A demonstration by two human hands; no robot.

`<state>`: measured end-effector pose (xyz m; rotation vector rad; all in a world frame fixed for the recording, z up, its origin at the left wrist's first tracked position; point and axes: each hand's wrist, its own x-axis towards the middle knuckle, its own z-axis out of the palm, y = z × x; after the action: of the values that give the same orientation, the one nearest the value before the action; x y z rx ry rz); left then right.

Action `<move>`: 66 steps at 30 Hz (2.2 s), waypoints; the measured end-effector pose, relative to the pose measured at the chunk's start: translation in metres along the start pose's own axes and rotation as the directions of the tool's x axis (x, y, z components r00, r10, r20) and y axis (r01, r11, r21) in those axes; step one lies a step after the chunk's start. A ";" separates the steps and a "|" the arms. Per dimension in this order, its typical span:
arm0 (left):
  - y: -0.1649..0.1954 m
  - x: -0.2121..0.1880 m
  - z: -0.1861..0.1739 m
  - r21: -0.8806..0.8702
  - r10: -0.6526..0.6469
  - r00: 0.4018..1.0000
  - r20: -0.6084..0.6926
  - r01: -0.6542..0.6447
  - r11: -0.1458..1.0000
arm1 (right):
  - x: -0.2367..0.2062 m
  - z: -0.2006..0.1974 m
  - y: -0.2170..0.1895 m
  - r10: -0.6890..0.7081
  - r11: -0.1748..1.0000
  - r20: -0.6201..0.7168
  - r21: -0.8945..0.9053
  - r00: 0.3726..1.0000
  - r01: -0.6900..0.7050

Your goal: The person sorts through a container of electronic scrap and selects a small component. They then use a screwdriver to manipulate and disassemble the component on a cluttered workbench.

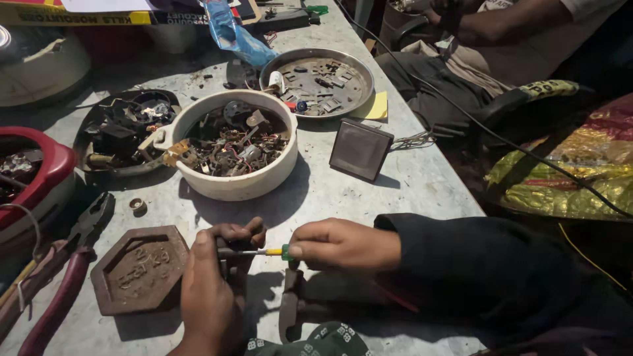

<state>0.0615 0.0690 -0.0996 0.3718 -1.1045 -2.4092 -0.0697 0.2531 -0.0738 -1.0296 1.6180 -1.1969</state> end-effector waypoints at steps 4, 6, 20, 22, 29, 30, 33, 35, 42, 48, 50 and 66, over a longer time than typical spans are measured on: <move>-0.003 0.003 -0.002 -0.042 -0.003 1.000 -0.004 0.003 0.999 | -0.003 0.007 0.003 -0.354 0.763 -0.172 -0.622 0.919 0.177; -0.005 0.005 -0.004 -0.046 -0.011 1.000 -0.017 0.010 0.999 | -0.007 0.013 0.003 -0.561 0.544 -0.141 -0.806 0.816 0.234; -0.017 0.001 -0.005 -0.069 -0.031 0.998 -0.058 0.027 0.997 | -0.001 0.011 -0.010 -0.288 0.647 -0.003 -0.737 0.958 0.193; -0.018 0.002 -0.004 -0.153 -0.073 0.984 -0.160 0.049 0.987 | -0.007 0.024 -0.016 -0.450 0.300 -0.035 -0.947 0.892 0.114; -0.008 0.004 -0.002 -0.132 -0.149 0.981 -0.123 0.132 0.982 | -0.010 0.026 -0.028 -0.542 0.375 -0.037 -0.905 0.840 0.202; -0.007 0.003 -0.001 -0.119 -0.158 0.981 -0.115 0.144 0.982 | -0.010 0.020 -0.027 -0.511 0.502 -0.026 -0.820 0.859 0.273; -0.005 0.000 -0.004 -0.076 -0.082 0.997 -0.002 0.082 0.994 | -0.010 0.007 -0.023 -0.035 0.985 -0.038 -0.173 0.999 0.028; -0.007 -0.002 -0.008 -0.071 -0.023 0.998 0.057 0.027 0.997 | -0.008 0.005 -0.019 0.137 0.990 0.034 0.023 0.990 -0.137; -0.017 0.005 -0.011 -0.164 -0.029 1.000 0.002 0.028 0.986 | -0.009 0.030 -0.030 -0.316 0.534 -0.054 -0.835 0.947 0.131; -0.004 0.006 0.001 -0.041 -0.123 0.983 -0.135 0.119 0.992 | -0.009 0.030 -0.028 -0.534 0.343 -0.068 -0.929 0.843 0.142; 0.001 0.003 0.002 -0.035 -0.100 0.992 -0.077 0.098 0.995 | -0.009 0.022 -0.018 -0.472 0.593 -0.099 -0.771 0.876 0.232; -0.001 0.003 -0.002 -0.035 -0.046 0.998 -0.045 0.045 0.998 | 0.002 0.004 -0.003 -0.514 0.451 -0.024 -0.858 0.857 0.247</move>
<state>0.0597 0.0673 -0.1019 0.4431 -1.0450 -2.4430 -0.0661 0.2501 -0.0720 -2.0143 2.3712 -0.8083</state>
